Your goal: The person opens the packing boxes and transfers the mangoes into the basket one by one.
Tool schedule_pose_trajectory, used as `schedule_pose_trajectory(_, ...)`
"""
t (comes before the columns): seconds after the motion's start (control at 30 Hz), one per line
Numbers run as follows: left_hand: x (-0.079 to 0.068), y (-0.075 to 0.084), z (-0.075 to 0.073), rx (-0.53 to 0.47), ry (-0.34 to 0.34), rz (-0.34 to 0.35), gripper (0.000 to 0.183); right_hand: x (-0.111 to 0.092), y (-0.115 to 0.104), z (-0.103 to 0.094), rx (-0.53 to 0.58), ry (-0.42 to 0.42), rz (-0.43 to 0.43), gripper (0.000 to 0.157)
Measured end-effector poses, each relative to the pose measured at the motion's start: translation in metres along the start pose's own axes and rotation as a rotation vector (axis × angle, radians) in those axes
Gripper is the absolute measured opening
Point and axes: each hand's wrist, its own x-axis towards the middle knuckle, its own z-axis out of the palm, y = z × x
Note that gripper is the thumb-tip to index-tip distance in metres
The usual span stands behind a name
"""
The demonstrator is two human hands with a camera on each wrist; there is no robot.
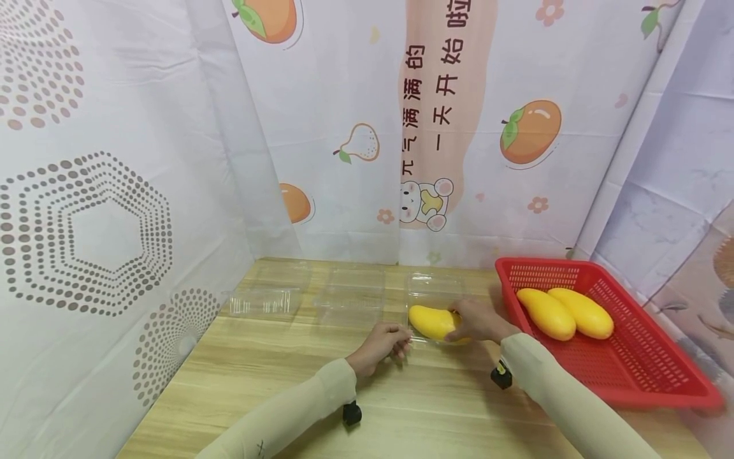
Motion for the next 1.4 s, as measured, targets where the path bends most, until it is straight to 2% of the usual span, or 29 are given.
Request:
schedule_pose_trajectory(0.33, 0.001, -0.002, 0.002, -0.005, 0.009, -0.010, 0.026, -0.002, 0.001, 0.000, -0.064, 0.077, -0.031, 0.054)
schedule_pose_trajectory(0.6, 0.001, -0.003, 0.002, -0.015, 0.011, -0.009, 0.026, -0.006, 0.002, -0.005, -0.053, 0.115, -0.046, 0.057)
schedule_pose_trajectory(1.13, -0.001, -0.002, 0.003, -0.035, 0.026, -0.021, 0.025, -0.012, 0.003, -0.012, -0.100, 0.197, -0.087, 0.059)
schedule_pose_trajectory(1.4, -0.002, -0.002, 0.003, -0.032, 0.032, -0.019, 0.024, -0.014, 0.002, -0.020, -0.095, 0.203, -0.075, 0.062)
